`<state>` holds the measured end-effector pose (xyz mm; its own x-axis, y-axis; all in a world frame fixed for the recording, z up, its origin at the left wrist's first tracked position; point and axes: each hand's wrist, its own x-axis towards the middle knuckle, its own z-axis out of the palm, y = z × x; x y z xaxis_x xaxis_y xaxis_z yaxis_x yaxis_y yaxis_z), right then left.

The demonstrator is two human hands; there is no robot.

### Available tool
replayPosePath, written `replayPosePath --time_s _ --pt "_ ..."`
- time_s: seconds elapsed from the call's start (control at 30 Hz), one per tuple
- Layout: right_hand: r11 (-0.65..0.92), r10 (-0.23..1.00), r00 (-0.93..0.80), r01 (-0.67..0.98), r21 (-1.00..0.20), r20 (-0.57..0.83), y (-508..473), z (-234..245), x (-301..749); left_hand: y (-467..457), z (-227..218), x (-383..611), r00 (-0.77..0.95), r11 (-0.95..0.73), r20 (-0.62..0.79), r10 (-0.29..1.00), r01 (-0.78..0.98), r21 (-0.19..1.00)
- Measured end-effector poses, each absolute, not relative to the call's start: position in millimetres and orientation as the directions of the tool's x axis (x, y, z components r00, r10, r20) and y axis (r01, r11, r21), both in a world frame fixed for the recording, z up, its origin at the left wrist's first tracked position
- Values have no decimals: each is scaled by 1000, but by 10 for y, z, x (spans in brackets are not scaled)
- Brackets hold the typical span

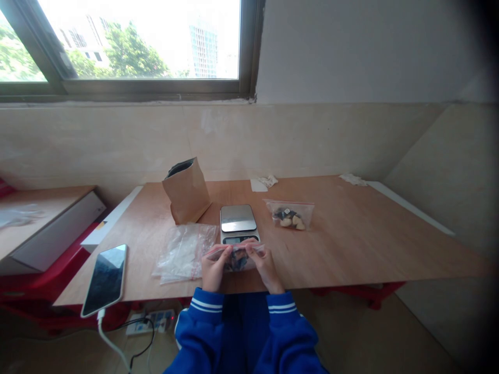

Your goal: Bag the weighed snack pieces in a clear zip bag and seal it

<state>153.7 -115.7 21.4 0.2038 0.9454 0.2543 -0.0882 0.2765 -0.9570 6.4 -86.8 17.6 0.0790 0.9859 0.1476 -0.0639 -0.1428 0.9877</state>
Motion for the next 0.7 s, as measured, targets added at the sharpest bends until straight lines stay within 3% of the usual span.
replayPosePath --time_s 0.37,0.5,0.7 --pt "201 938 326 -226 -953 121 -1127 127 1505 -886 230 110 80 -35 46 996 -137 990" --pt "184 956 265 -214 -959 124 -1144 147 1556 -875 235 94 140 111 -83 987 -211 971" --pt "173 947 296 -154 -973 121 -1127 107 1604 -849 223 12 25 166 -164 986 -157 974"
